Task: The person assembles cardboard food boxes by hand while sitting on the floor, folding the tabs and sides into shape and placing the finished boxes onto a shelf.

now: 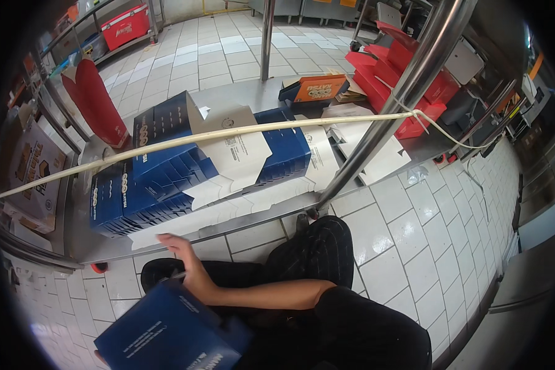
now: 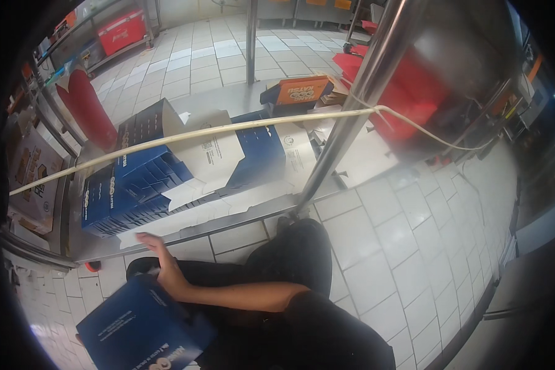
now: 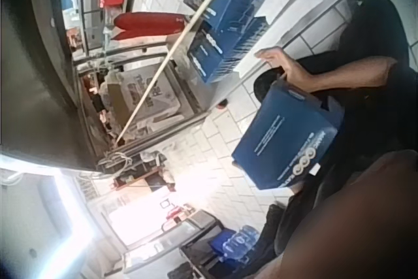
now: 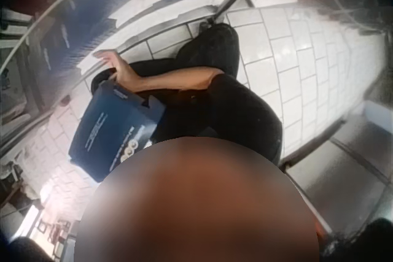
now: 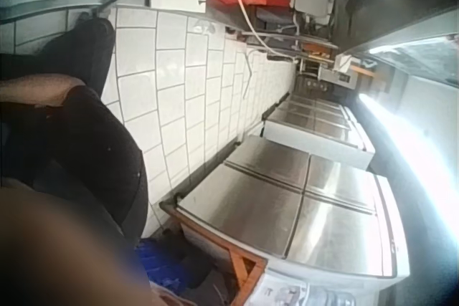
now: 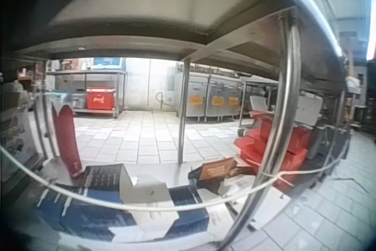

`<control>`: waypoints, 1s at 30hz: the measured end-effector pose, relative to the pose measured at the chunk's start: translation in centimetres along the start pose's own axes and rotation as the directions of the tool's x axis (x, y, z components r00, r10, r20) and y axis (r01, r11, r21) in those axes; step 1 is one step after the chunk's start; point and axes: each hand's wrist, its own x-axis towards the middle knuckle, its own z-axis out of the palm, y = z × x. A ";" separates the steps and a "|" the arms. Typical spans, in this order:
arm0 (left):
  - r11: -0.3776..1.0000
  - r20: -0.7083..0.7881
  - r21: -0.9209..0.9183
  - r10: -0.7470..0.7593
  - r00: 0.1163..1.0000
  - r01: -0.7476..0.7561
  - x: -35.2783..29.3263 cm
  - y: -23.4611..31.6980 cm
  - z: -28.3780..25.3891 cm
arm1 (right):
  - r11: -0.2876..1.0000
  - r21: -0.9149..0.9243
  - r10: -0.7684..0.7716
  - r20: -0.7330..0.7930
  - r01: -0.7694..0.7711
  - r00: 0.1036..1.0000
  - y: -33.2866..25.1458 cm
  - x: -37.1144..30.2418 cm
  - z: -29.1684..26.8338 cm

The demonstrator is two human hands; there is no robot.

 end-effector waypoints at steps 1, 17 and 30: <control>0.998 -0.010 0.046 0.032 0.999 -0.031 -0.4 -0.4 -0.2 | 0.997 0.073 0.017 0.148 -0.028 0.989 -0.2 0.4 -0.2; 0.927 0.161 0.358 -0.182 0.970 0.114 -0.8 1.7 1.9 | 0.669 0.177 -0.628 0.655 0.722 0.421 -5.7 -2.2 1.3; 0.836 0.323 0.549 -0.212 0.923 0.000 1.0 -1.6 0.4 | 0.968 -0.053 -0.130 0.735 0.247 0.665 -7.6 1.1 -1.9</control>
